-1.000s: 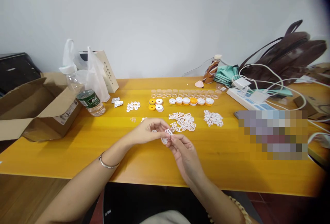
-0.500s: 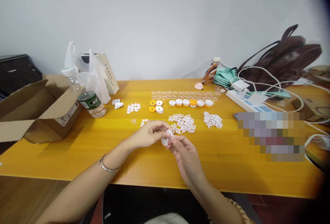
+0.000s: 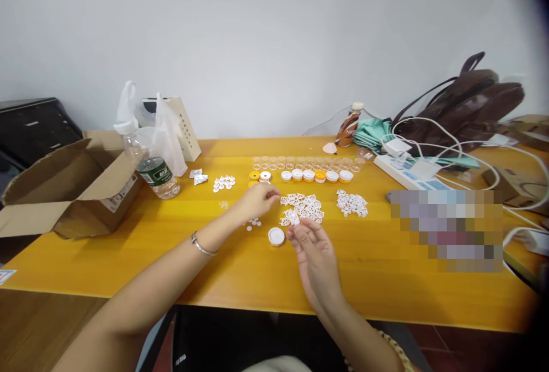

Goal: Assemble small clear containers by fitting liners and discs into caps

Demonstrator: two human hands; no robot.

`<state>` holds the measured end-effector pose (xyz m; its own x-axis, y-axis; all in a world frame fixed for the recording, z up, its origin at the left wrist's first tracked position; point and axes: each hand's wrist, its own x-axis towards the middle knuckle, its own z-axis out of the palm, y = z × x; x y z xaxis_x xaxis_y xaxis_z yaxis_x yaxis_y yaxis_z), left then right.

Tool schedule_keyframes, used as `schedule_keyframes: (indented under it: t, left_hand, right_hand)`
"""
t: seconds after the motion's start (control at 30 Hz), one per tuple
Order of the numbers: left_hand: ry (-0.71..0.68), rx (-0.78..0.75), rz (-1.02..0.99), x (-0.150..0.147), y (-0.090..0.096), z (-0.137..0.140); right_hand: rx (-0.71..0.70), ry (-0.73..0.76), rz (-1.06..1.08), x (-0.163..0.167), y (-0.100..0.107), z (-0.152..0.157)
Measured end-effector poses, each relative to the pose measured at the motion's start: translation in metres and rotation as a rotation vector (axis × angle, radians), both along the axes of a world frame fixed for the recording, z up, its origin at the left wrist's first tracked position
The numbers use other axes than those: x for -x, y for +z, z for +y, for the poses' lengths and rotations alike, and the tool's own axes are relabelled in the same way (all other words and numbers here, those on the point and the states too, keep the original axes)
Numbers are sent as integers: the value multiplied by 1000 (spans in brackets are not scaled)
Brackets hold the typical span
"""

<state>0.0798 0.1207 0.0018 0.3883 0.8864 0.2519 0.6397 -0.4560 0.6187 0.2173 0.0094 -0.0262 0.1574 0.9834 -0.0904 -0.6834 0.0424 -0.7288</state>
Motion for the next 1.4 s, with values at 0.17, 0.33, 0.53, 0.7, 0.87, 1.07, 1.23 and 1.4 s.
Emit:
schedule_keyframes:
  t: [0.17, 0.33, 0.53, 0.7, 0.87, 1.07, 1.23, 1.4]
  left_hand:
    - [-45, -16, 74, -22, -10, 18]
    - [-58, -46, -8, -21, -5, 20]
    - [-138, 64, -211, 7, -3, 6]
    - [-201, 155, -313, 13, -17, 5]
    - [-258, 204, -426, 9, -14, -1]
    - [-374, 449, -727, 11, -4, -11]
    - [-389, 495, -813, 13, 0, -13]
    - [-442, 532, -959, 14, 4, -17]
  right_hand:
    - [37, 35, 41, 1, 1, 0]
    - [76, 56, 74, 1, 0, 2]
    - [111, 71, 87, 1, 0, 3]
    - [114, 67, 90, 2, -2, 2]
    - [107, 83, 99, 1, -4, 3]
    - [84, 95, 85, 1, -5, 4]
    - [70, 98, 73, 2, -4, 3]
    - [63, 118, 65, 2, -2, 2]
